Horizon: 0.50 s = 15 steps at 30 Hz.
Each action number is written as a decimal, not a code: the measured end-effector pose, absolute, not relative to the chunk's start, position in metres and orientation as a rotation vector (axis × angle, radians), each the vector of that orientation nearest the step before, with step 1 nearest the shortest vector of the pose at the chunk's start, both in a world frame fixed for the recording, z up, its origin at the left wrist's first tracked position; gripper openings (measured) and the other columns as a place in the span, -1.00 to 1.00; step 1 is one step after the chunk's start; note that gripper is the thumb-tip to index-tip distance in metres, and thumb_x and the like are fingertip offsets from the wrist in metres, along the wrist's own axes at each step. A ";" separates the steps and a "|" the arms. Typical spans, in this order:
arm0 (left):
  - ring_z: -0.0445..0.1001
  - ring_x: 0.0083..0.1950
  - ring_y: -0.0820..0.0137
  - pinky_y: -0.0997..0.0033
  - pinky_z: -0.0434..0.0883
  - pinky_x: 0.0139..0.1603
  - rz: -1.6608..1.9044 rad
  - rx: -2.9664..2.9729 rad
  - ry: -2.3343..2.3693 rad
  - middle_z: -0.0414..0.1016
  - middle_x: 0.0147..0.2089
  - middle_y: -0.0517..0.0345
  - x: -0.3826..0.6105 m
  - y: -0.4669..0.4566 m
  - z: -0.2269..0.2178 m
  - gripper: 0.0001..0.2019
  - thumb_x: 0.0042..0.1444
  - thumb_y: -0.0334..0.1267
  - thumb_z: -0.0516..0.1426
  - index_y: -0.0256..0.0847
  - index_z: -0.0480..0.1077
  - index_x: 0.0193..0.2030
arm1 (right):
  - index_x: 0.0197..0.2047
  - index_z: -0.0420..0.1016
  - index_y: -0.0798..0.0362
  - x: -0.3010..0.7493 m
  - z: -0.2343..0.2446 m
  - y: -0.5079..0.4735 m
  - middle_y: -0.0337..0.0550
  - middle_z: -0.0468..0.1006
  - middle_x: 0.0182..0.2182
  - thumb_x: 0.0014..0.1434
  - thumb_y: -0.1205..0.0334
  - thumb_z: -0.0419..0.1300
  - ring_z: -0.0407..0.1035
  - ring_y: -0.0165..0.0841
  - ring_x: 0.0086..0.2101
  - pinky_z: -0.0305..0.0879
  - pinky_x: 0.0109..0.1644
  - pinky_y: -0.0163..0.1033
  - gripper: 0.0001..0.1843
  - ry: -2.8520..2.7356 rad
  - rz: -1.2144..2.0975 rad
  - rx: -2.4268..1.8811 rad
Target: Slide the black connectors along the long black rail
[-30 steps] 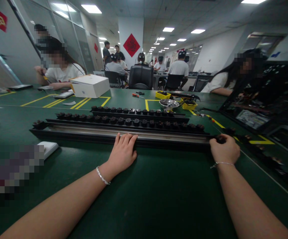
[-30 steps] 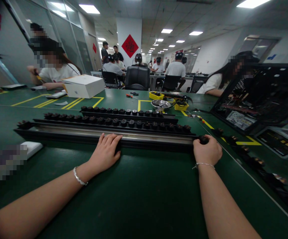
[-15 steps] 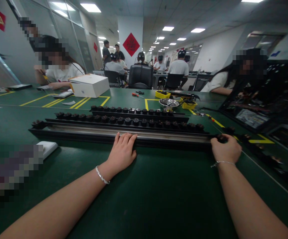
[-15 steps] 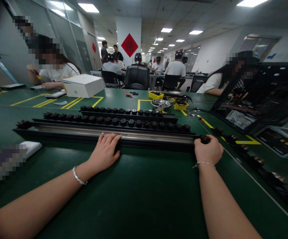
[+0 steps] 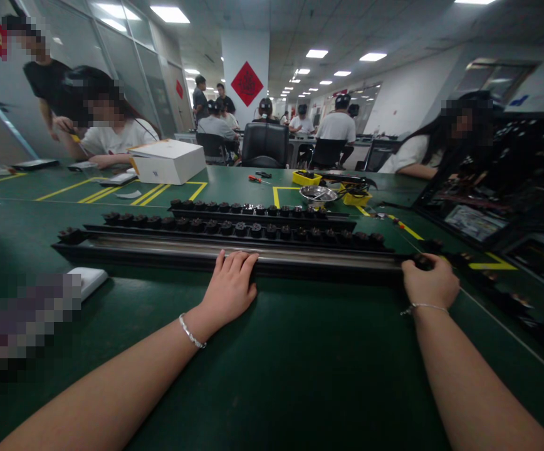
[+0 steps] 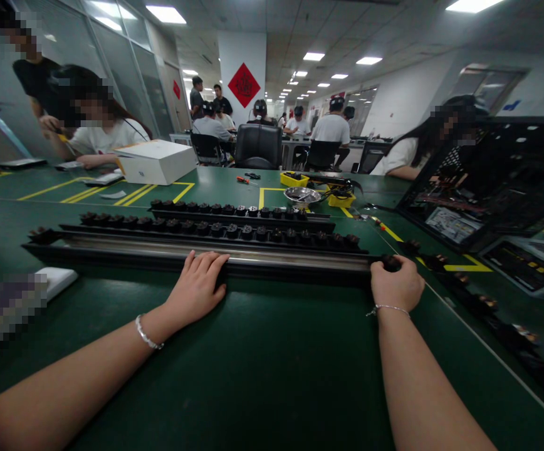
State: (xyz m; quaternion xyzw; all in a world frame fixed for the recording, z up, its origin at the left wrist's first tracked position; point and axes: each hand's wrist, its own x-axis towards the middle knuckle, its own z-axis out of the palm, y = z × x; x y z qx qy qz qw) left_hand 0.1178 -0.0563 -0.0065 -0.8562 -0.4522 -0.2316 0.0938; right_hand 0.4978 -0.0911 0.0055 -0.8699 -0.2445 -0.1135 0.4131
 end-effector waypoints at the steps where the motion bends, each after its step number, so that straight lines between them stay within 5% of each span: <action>1: 0.20 0.22 0.12 -0.10 -0.06 0.34 -0.685 -2.541 -1.342 0.31 0.13 -0.08 0.118 -0.056 -0.006 -0.47 0.04 -0.30 0.06 -0.22 0.16 0.21 | -0.07 0.49 0.03 0.498 0.006 -0.091 -0.02 0.52 -0.17 -0.15 0.09 0.16 0.34 -0.08 -0.12 0.26 0.04 0.01 -0.49 -0.607 -0.278 -2.191; 15: 0.20 0.23 0.12 -0.10 -0.06 0.34 -0.672 -2.541 -1.341 0.31 0.14 -0.08 0.117 -0.056 -0.007 -0.46 0.05 -0.29 0.06 -0.23 0.16 0.21 | -0.06 0.50 0.01 0.508 0.006 -0.093 -0.05 0.53 -0.14 -0.12 0.13 0.18 0.40 -0.12 -0.13 0.28 0.04 -0.05 -0.51 -0.582 -0.272 -2.191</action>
